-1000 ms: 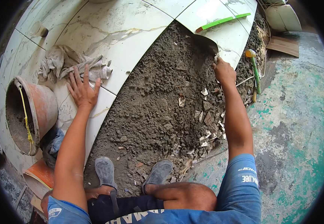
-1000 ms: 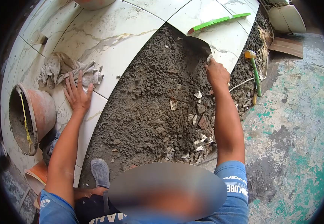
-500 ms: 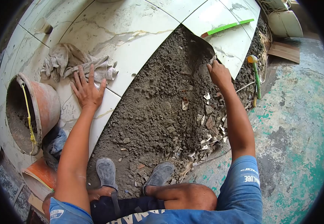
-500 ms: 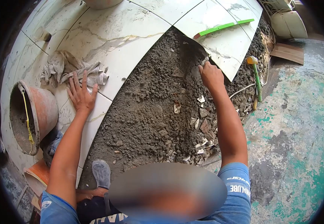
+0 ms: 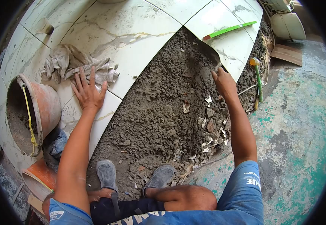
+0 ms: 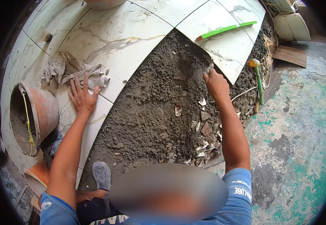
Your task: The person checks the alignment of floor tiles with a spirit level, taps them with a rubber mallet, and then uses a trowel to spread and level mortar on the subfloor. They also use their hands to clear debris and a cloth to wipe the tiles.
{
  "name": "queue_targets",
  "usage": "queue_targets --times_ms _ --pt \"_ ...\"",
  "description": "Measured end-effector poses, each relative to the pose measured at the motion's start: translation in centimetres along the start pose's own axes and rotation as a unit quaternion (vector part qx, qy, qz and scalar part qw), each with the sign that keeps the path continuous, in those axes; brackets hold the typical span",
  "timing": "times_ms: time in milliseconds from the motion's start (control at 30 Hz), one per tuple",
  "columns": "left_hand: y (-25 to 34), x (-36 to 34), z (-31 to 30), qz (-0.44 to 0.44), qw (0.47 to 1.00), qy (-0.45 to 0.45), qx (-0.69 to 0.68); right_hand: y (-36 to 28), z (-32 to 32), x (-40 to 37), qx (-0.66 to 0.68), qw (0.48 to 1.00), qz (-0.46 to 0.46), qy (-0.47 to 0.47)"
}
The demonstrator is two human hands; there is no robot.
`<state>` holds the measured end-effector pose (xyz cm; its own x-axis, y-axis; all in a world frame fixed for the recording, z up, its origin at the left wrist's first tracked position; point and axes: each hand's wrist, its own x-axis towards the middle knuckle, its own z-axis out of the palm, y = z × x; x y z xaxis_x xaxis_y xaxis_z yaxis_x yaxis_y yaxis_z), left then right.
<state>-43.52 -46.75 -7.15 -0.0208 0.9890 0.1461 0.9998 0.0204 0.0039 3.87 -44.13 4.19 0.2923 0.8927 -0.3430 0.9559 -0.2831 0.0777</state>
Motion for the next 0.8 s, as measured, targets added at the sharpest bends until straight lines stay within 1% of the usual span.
queue_targets --times_ms 33,100,233,267,333,500,567,700,800 --pt "0.0 0.0 -0.1 -0.002 1.000 -0.006 0.000 -0.6 0.0 0.5 0.001 1.000 0.002 0.000" --pt "0.0 0.1 -0.2 -0.002 1.000 -0.012 0.002 -2.2 0.0 1.7 0.009 0.999 -0.044 -0.016" --pt "-0.1 0.2 -0.2 0.000 1.000 -0.006 0.003 -3.7 0.0 4.4 -0.010 0.999 -0.039 -0.001" --pt "-0.1 0.1 -0.2 0.000 1.000 -0.008 0.003 -3.6 0.0 4.7 -0.007 1.000 -0.026 0.012" --pt "0.0 0.0 -0.1 0.000 1.000 -0.006 -0.002 -3.3 -0.3 5.3 -0.007 1.000 -0.029 0.009" --pt "-0.1 0.0 -0.1 0.003 1.000 -0.002 -0.007 -2.6 -0.2 4.8 -0.001 1.000 -0.024 -0.002" --pt "-0.1 0.0 -0.3 0.002 1.000 -0.006 -0.003 -2.1 -0.5 4.1 0.002 1.000 -0.003 -0.025" --pt "0.1 0.0 -0.3 -0.003 1.000 -0.005 0.001 -2.9 -1.1 1.9 0.005 1.000 -0.015 -0.013" --pt "0.0 0.1 -0.3 0.003 1.000 -0.008 0.008 -4.0 -0.6 4.1 0.025 0.999 -0.026 -0.011"
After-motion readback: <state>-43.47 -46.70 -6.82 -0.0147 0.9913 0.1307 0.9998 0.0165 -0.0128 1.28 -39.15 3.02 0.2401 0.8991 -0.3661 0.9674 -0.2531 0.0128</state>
